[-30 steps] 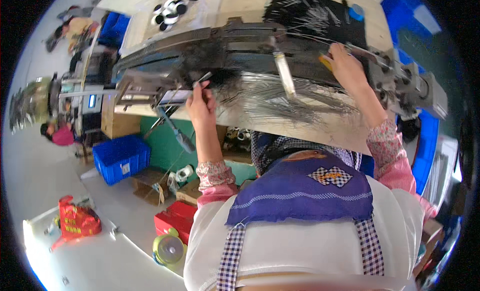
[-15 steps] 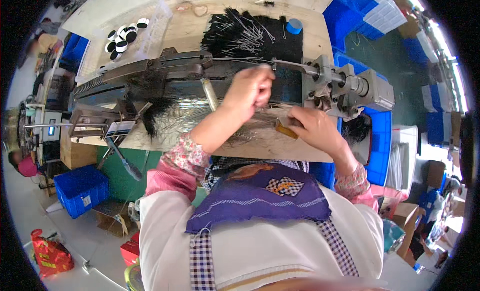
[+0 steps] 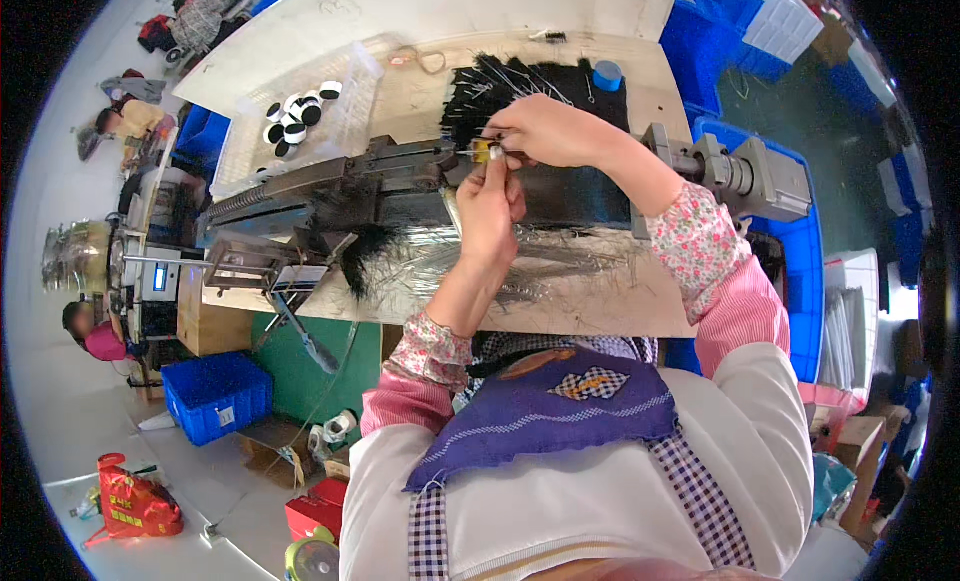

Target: Assembling small components into a larger unit using a specialized jig and manual dexterity.

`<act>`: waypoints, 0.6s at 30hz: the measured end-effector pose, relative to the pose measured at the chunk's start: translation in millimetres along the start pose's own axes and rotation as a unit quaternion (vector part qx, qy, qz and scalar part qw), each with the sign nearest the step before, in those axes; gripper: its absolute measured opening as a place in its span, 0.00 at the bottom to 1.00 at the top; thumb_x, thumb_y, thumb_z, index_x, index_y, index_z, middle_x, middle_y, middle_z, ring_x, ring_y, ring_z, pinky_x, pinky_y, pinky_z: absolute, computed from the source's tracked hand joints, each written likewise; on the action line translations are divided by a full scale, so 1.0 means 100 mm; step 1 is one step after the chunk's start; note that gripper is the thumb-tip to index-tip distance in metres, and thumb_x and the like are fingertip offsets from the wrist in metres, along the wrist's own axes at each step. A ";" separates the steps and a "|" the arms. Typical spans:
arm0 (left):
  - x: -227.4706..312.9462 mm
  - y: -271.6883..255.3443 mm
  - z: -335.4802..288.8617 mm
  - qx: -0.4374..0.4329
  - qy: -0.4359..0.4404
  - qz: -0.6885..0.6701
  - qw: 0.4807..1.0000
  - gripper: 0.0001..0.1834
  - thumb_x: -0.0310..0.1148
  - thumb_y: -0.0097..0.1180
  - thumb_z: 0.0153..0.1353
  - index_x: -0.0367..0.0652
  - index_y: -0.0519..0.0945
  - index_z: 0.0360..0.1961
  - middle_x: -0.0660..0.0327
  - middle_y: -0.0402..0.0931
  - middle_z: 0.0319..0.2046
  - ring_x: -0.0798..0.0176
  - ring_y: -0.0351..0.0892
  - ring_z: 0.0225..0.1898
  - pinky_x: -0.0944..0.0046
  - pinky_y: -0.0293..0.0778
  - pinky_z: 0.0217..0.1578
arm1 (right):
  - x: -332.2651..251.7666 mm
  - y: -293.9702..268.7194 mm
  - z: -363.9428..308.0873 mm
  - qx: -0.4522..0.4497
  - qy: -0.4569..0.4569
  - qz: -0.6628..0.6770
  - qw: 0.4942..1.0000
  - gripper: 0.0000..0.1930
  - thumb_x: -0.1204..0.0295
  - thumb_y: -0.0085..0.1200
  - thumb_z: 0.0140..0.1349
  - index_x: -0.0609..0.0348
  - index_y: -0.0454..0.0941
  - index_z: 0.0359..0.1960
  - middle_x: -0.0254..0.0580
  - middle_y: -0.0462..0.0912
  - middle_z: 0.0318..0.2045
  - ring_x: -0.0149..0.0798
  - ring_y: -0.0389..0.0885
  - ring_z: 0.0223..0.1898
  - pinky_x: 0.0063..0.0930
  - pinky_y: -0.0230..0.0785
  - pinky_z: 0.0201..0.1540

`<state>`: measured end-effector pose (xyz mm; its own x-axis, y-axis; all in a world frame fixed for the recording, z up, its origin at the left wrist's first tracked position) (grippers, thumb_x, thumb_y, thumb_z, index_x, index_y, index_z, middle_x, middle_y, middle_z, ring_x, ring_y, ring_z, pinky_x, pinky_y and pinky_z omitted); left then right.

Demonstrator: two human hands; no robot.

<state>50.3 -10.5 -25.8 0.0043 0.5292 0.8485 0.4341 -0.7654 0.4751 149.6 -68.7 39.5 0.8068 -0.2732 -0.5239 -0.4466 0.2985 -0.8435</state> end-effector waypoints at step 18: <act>0.24 0.13 0.02 -0.154 -0.113 -0.346 0.919 0.47 0.65 0.34 0.63 0.28 0.49 0.63 0.40 0.51 0.64 0.46 0.53 0.66 0.51 0.52 0.67 | 0.03 -0.51 -0.12 0.129 0.045 -0.148 0.979 0.20 0.59 0.50 0.62 0.57 0.75 0.51 0.55 0.78 0.40 0.54 0.80 0.37 0.42 0.71 0.43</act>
<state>57.8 -6.8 -0.2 0.0249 0.9638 0.2655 0.1276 -0.2665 0.9554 170.4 -96.1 79.3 0.8435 -0.4592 -0.2786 -0.0760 0.4114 -0.9083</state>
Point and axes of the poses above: each hand's wrist, its own z-axis towards the middle knuckle, its own y-axis out of the palm, x = y × z, the point moved 5 cm from there along z, towards the middle knuckle
